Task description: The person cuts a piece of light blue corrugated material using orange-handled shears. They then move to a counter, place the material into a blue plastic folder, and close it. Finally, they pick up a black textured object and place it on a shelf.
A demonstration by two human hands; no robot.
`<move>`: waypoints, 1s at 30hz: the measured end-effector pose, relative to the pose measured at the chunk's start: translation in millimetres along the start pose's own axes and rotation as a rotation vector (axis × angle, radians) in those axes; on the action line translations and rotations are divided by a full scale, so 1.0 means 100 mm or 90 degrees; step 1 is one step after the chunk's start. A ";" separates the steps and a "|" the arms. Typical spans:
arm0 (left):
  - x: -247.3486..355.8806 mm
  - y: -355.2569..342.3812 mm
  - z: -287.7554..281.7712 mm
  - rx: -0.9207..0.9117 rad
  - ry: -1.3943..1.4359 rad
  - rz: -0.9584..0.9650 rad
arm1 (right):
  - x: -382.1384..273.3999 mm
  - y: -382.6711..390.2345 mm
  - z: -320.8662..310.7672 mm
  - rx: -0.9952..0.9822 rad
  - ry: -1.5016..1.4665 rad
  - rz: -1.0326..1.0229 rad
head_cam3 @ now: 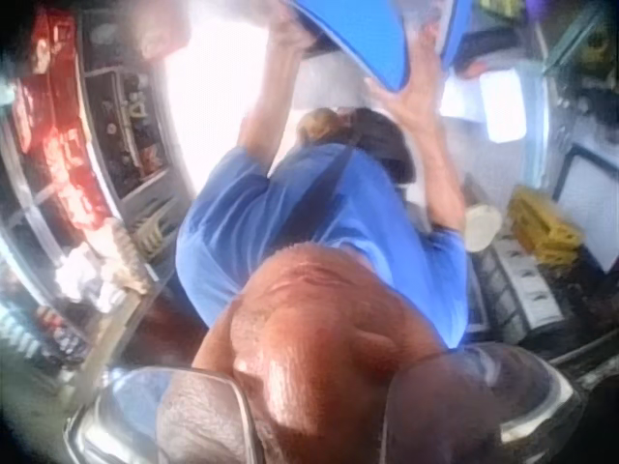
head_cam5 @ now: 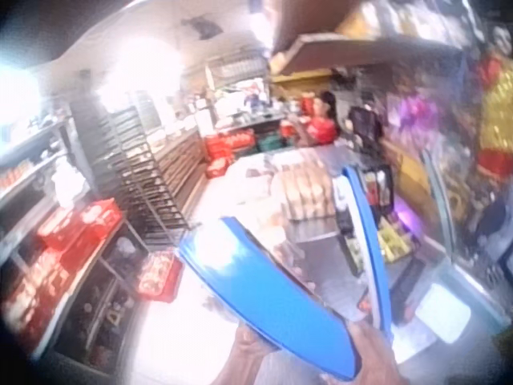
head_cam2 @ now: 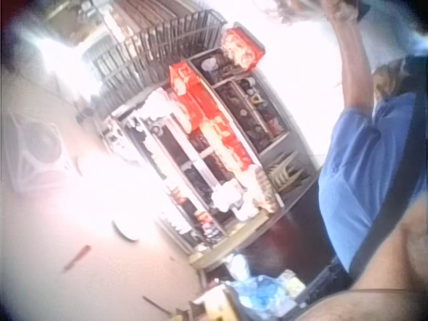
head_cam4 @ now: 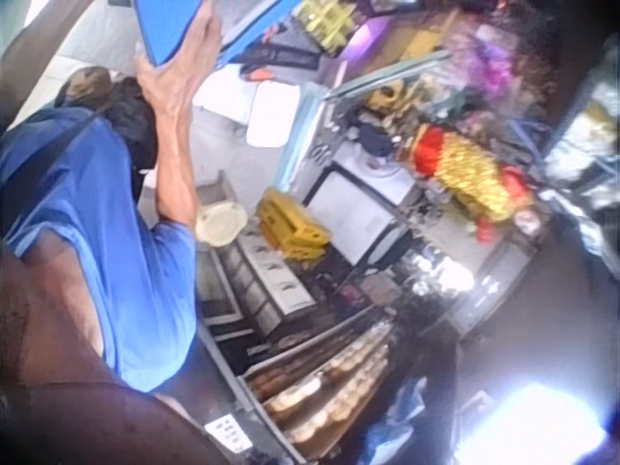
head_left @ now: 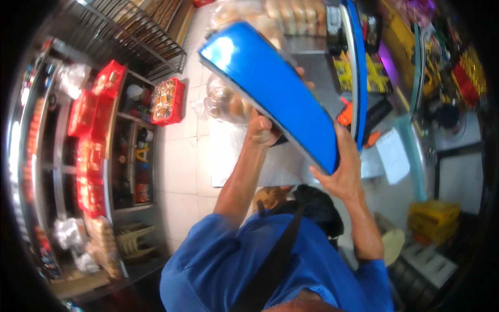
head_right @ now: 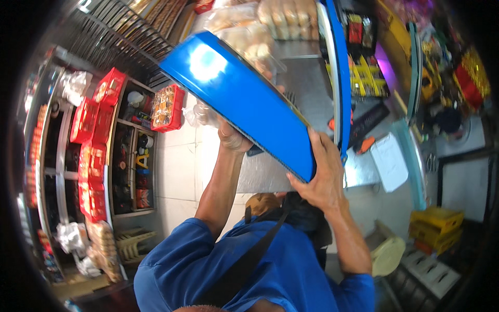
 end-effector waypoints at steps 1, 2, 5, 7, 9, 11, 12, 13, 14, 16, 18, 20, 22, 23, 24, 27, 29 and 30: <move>0.08 -0.02 -0.02 0.020 0.025 0.014 | 0.00 0.00 0.02 -0.002 0.024 -0.011; 0.16 -0.02 -0.03 0.037 0.033 0.028 | 0.03 0.02 0.04 -0.008 0.038 -0.013; 0.39 -0.02 -0.08 0.069 0.033 0.030 | 0.14 0.11 0.15 -0.020 0.053 -0.024; 0.49 -0.02 -0.11 0.070 -0.001 0.009 | 0.25 0.16 0.23 -0.027 0.042 -0.039; 0.47 -0.04 -0.12 0.074 -0.028 0.028 | 0.29 0.20 0.29 -0.043 0.017 -0.015; 0.45 -0.02 -0.11 0.073 -0.060 0.051 | 0.39 0.25 0.39 -0.053 0.012 0.011; 0.46 -0.01 -0.11 0.068 -0.077 0.053 | 0.44 0.28 0.43 -0.062 -0.015 0.017; 0.46 0.00 -0.10 0.062 -0.094 0.055 | 0.47 0.29 0.47 -0.056 -0.020 0.010; 0.46 0.03 -0.10 0.052 -0.101 0.060 | 0.50 0.32 0.50 -0.052 -0.022 0.007; 0.45 0.05 -0.10 0.032 -0.113 0.068 | 0.55 0.37 0.52 -0.044 -0.023 0.012; 0.41 0.06 -0.22 0.041 -0.077 0.074 | 0.55 0.40 0.54 -0.046 -0.031 0.017; 0.42 0.07 -0.30 0.068 -0.080 0.068 | 0.59 0.42 0.57 -0.084 -0.044 0.070; 0.55 -0.02 -0.23 0.093 -0.119 0.062 | 0.62 0.40 0.56 -0.102 -0.080 0.096; 0.58 -0.04 -0.19 0.107 -0.139 0.077 | 0.63 0.44 0.59 -0.110 -0.119 0.098; 0.59 -0.05 -0.16 0.121 -0.159 0.092 | 0.63 0.45 0.61 -0.118 -0.157 0.100; 0.64 -0.10 -0.11 0.185 -0.228 0.109 | 0.63 0.43 0.65 -0.144 -0.255 0.129; 0.67 -0.13 -0.08 0.208 -0.279 0.116 | 0.62 0.40 0.63 -0.152 -0.271 0.131; 0.68 -0.16 -0.06 0.205 -0.305 0.122 | 0.63 0.38 0.63 -0.159 -0.298 0.144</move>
Point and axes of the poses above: each hand's wrist, its own y-axis away from the middle knuckle, its own z-axis out of the palm, x = y × z, the point moved 6 cm from there along -y, towards the middle knuckle, and after that the axes turned 5 degrees about y, right-handed, at the moved point
